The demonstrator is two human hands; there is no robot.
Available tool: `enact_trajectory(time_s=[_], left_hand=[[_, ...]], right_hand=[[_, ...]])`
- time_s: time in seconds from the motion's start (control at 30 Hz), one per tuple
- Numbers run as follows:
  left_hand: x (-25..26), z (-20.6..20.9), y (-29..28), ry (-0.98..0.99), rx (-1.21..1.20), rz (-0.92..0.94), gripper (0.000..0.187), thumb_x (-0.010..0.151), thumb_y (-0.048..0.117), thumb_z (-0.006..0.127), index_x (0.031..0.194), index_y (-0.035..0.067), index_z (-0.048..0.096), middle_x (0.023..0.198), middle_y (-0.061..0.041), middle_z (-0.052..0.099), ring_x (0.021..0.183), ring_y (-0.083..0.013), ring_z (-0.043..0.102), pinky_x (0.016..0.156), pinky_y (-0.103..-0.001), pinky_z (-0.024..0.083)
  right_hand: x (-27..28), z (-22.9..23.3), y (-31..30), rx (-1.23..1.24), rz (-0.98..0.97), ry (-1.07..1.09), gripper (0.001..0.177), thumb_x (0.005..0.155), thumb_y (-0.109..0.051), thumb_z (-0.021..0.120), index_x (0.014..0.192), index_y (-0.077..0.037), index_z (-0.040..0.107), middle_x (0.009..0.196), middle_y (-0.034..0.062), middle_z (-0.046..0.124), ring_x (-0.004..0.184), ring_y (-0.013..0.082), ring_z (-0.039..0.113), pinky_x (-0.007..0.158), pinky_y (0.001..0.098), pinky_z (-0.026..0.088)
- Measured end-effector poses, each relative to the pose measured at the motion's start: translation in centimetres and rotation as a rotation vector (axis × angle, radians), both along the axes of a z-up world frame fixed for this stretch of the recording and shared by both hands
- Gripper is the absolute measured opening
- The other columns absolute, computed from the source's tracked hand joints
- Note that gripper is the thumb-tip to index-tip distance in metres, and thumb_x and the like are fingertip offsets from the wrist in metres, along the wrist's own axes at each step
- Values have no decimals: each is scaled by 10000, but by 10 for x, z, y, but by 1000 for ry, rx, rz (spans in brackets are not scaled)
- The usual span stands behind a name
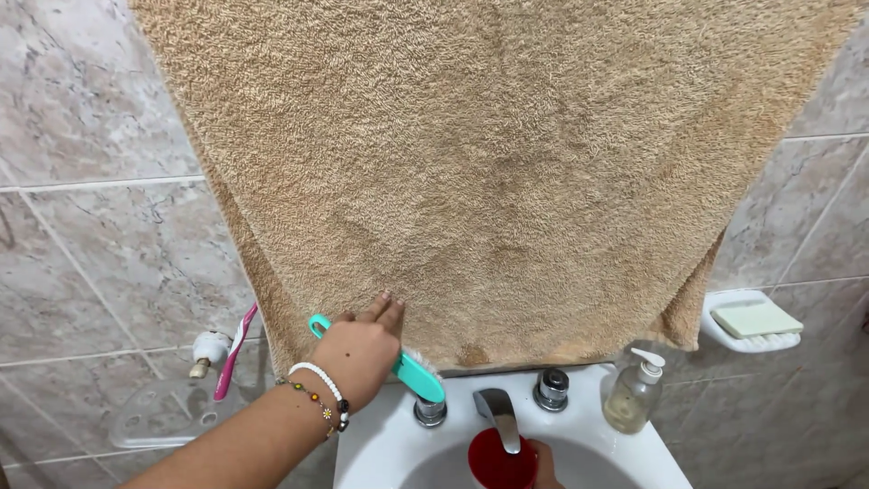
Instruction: Cleaning a bathroom sink and faucet using a brush and cleaning liquid.
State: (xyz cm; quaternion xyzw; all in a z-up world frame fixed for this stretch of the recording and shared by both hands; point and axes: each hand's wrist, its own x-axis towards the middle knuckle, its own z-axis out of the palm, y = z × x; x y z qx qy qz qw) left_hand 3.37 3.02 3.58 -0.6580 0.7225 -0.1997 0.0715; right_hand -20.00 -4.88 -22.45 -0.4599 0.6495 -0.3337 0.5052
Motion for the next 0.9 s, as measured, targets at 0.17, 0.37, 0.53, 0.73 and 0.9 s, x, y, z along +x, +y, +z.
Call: enact_trajectory(time_s=[0.17, 0.37, 0.53, 0.73, 0.9], left_hand=[[-2, 8, 3, -54, 39, 12, 623, 738, -27, 448, 1346, -27, 313, 1436, -122, 301, 1322, -285, 281, 862, -535, 442], [6, 1, 1, -83, -5, -15, 597, 742, -6, 453, 1328, -33, 339, 1418, -141, 326, 1300, -299, 320, 836, -531, 455], [9, -4, -2, -105, -29, -26, 610, 728, -3, 464, 1325, -33, 342, 1406, -141, 344, 1302, -291, 326, 819, -507, 467], [14, -19, -7, -155, -107, -57, 550, 740, 46, 479, 1280, -30, 413, 1361, -145, 411, 1266, -310, 387, 789, -478, 493], [13, -22, -11, -92, -21, -30, 521, 779, 35, 437, 1294, -21, 385, 1370, -115, 396, 1298, -300, 345, 817, -516, 491]], right_hand=[[-10, 21, 3, 118, 143, 298, 643, 710, -329, 666, 1280, -391, 375, 1114, -24, 643, 889, 198, 650, 754, 203, 460], [-13, 87, 46, 77, 188, 324, 853, 565, -281, 868, 1262, -364, 383, 1078, -69, 691, 900, 188, 675, 765, 224, 488], [-26, 56, 32, 110, 190, 389, 750, 652, -302, 776, 1273, -373, 363, 1013, -54, 692, 804, 181, 670, 739, 208, 465], [-36, 98, 55, 185, 166, 272, 1063, 462, -186, 975, 1299, -313, 334, 1109, -21, 698, 909, 232, 698, 765, 274, 545], [-58, 120, 68, 122, 242, 379, 901, 483, -395, 905, 1218, -341, 386, 985, -63, 759, 884, 195, 704, 733, 252, 497]])
